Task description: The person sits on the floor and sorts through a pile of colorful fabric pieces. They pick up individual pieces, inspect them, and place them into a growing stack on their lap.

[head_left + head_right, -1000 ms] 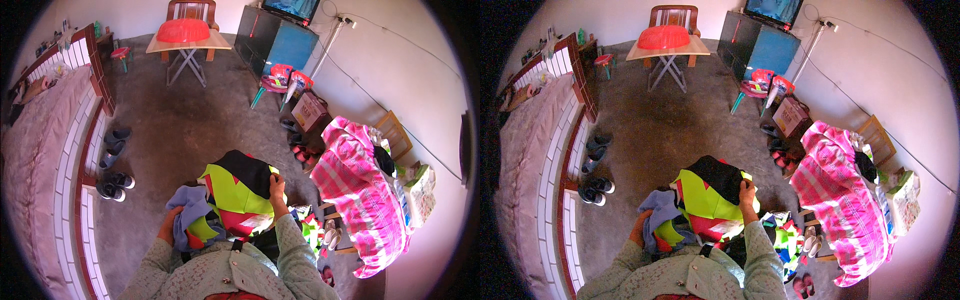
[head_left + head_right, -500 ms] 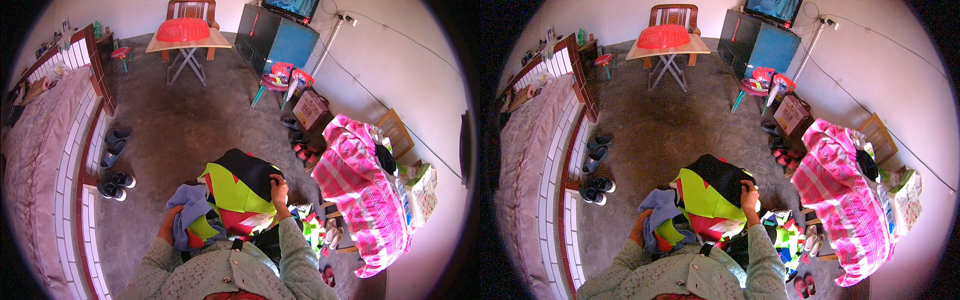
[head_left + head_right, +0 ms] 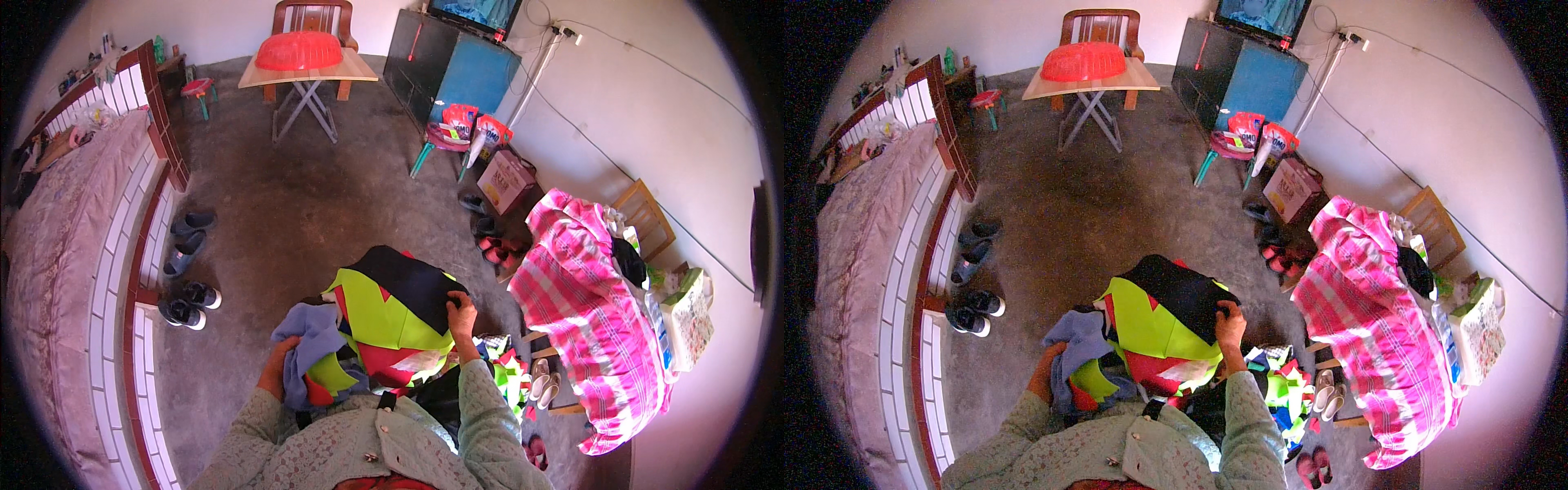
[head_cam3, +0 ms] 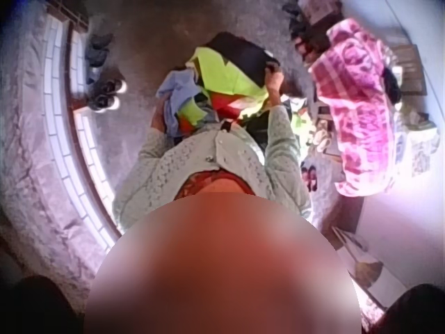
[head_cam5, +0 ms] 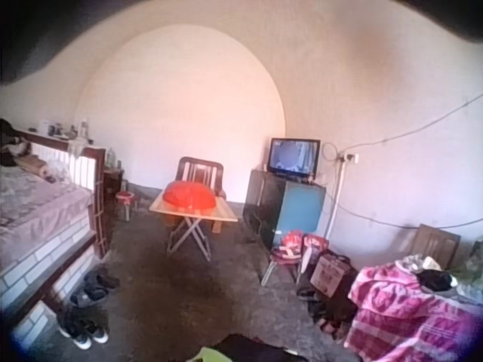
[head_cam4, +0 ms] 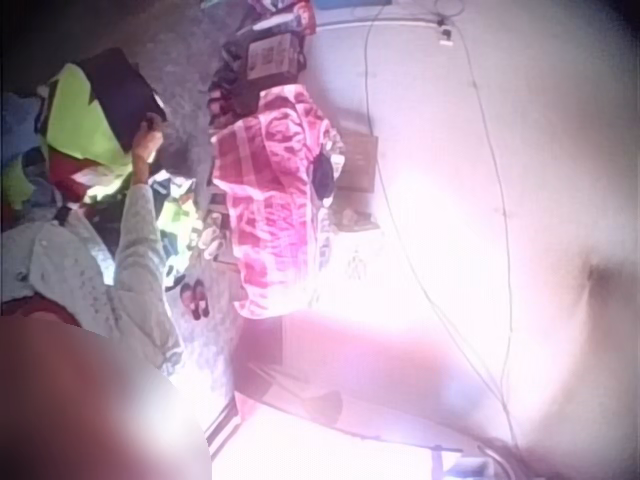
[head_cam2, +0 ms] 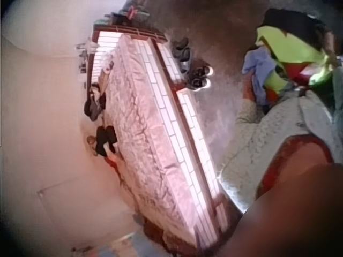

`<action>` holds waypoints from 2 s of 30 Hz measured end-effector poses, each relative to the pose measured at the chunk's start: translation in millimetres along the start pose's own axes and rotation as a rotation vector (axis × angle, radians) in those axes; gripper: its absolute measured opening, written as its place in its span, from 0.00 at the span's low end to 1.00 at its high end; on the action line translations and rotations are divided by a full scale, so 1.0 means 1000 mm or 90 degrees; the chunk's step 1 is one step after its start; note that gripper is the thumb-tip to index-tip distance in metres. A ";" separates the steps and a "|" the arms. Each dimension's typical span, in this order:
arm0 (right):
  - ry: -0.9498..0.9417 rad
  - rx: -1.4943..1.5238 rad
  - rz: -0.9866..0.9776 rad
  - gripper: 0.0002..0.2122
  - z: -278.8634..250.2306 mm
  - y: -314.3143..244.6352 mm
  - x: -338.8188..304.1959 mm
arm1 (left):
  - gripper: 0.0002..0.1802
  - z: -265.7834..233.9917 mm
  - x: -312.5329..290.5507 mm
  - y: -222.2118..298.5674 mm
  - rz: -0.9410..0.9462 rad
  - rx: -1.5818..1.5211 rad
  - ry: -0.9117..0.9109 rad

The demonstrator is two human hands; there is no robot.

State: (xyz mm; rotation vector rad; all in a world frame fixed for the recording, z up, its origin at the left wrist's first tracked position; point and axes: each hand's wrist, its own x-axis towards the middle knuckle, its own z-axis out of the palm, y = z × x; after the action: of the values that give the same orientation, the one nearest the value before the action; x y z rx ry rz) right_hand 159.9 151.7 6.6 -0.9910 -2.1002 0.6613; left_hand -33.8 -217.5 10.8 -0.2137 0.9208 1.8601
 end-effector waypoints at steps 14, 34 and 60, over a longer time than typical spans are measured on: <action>-0.080 -0.099 0.096 0.14 -0.005 0.011 0.003 | 0.24 0.003 0.004 0.003 0.000 0.031 -0.018; -0.223 -0.375 -0.211 0.29 0.033 -0.072 -0.039 | 0.23 0.009 -0.002 0.005 0.009 0.027 -0.040; -0.199 -0.364 -0.195 0.27 0.038 -0.073 -0.047 | 0.22 0.010 -0.004 0.004 -0.008 0.000 -0.040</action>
State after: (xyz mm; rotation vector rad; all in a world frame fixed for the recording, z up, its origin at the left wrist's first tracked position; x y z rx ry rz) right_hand 119.6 66.3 15.0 -0.8601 -2.7294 0.0504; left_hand -32.8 -214.8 21.5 -0.1591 0.8747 1.8447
